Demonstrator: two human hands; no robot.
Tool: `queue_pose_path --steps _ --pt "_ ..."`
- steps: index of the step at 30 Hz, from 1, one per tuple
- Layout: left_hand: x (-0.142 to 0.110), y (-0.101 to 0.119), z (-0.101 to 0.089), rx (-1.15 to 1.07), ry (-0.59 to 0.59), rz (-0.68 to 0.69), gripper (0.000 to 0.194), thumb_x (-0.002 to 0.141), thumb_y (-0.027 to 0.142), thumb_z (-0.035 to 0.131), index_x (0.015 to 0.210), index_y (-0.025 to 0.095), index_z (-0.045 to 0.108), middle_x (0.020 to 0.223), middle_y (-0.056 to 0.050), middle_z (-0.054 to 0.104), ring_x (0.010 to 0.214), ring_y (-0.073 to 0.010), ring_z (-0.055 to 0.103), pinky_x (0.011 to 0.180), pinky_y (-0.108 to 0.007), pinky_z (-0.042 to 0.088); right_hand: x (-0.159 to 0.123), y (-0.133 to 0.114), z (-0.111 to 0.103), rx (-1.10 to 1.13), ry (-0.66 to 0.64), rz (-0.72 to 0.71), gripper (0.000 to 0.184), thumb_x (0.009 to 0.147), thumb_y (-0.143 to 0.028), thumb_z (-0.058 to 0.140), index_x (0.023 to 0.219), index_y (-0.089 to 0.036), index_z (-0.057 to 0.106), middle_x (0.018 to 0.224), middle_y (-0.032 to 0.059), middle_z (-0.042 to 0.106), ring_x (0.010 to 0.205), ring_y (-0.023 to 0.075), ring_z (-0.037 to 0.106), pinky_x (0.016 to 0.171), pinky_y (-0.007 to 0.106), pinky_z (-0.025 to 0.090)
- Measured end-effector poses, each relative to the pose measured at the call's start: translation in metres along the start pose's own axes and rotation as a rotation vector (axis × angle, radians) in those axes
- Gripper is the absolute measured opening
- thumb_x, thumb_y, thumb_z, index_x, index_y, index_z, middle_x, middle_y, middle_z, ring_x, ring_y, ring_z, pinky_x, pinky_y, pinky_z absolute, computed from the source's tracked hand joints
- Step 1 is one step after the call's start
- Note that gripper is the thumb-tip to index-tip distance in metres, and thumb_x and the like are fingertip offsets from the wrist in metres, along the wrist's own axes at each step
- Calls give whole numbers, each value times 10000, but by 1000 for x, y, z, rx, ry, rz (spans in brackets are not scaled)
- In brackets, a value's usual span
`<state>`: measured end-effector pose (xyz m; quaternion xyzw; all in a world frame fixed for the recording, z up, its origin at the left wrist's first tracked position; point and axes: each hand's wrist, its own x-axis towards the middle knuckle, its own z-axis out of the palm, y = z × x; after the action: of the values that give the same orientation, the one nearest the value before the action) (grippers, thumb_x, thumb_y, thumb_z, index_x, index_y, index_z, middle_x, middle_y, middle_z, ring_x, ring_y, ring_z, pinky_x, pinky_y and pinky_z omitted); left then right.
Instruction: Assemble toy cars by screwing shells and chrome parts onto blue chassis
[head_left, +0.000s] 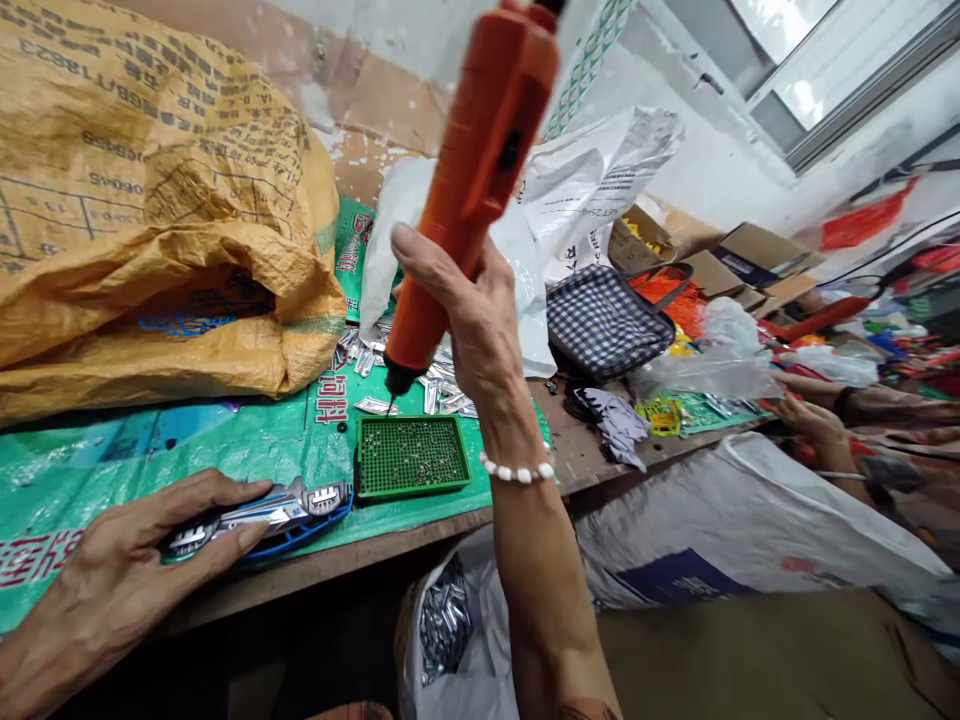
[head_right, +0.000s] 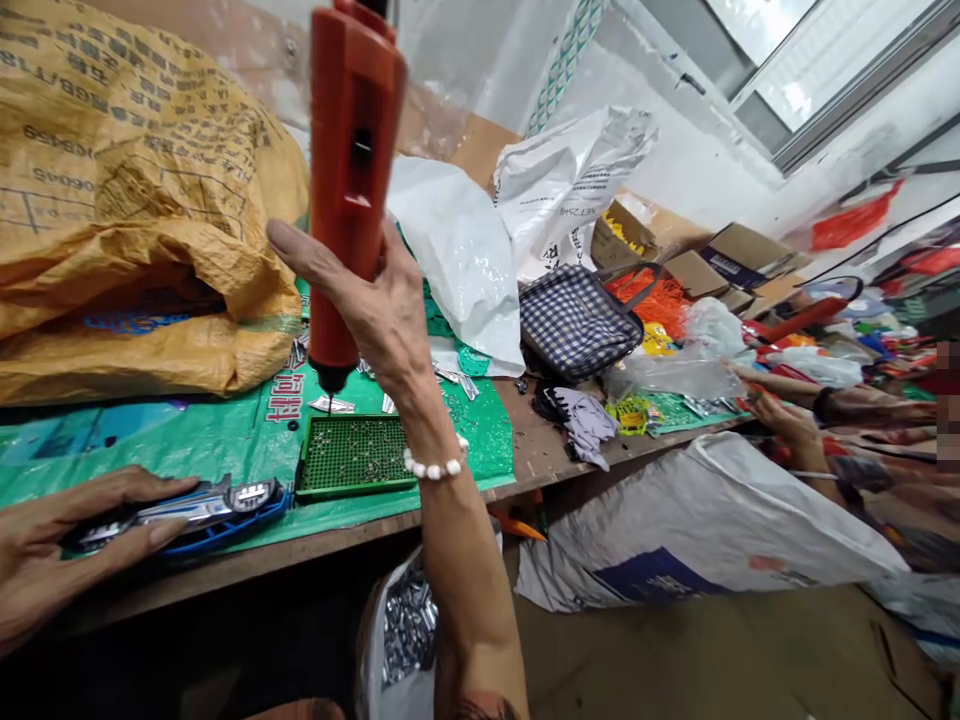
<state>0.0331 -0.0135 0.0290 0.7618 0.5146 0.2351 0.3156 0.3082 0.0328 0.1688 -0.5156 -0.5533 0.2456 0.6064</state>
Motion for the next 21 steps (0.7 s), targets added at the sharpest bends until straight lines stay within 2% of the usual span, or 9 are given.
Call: queue_pose_path --steps 2,4,7,10,13,17,21 --pt "-1 -1 0 0 -20 0 389 794 678 695 1036 385 775 1090 100 783 996 -223 744 818 -210 579 -17 1 -11 105 -22 80 328 759 -412 789 1001 -307 594 792 -56 705 628 142 672 593 330 583" --pt "-2 -5 1 4 -21 -10 377 793 676 702 1041 400 767 1095 111 779 995 -215 741 813 -204 575 -35 6 -20 173 20 124 395 710 -404 834 968 -295 555 712 -80 658 517 125 619 507 310 553" --pt "-4 -10 4 15 19 -11 406 780 701 699 1044 400 767 1109 102 778 1008 -230 733 832 -225 573 -60 16 -29 165 138 95 463 686 -361 870 1018 -293 554 653 -101 624 452 122 578 459 299 518" --pt "-4 -13 6 32 21 0 421 788 719 679 1043 397 771 1106 91 781 1006 -240 732 848 -248 577 -76 25 -36 109 201 47 455 725 -337 856 1095 -296 594 620 -92 635 449 144 576 475 317 506" --pt "-5 -16 6 32 16 -24 491 773 767 655 1049 379 776 1099 72 783 983 -241 735 807 -247 582 -82 28 -40 94 223 11 407 756 -322 835 1094 -303 608 593 -82 634 461 166 590 485 326 496" --pt "-8 -22 8 42 74 -86 586 714 829 654 1035 355 779 1104 52 779 1008 -257 725 751 -246 590 -82 26 -40 110 216 -7 373 775 -318 808 1092 -322 612 624 -84 638 473 166 603 494 328 510" --pt "-8 -22 8 45 69 -69 591 731 841 625 1023 354 788 1084 36 780 986 -260 726 804 -280 597 -80 24 -34 158 175 -2 378 786 -311 809 1103 -317 604 635 -82 651 502 163 613 531 329 518"
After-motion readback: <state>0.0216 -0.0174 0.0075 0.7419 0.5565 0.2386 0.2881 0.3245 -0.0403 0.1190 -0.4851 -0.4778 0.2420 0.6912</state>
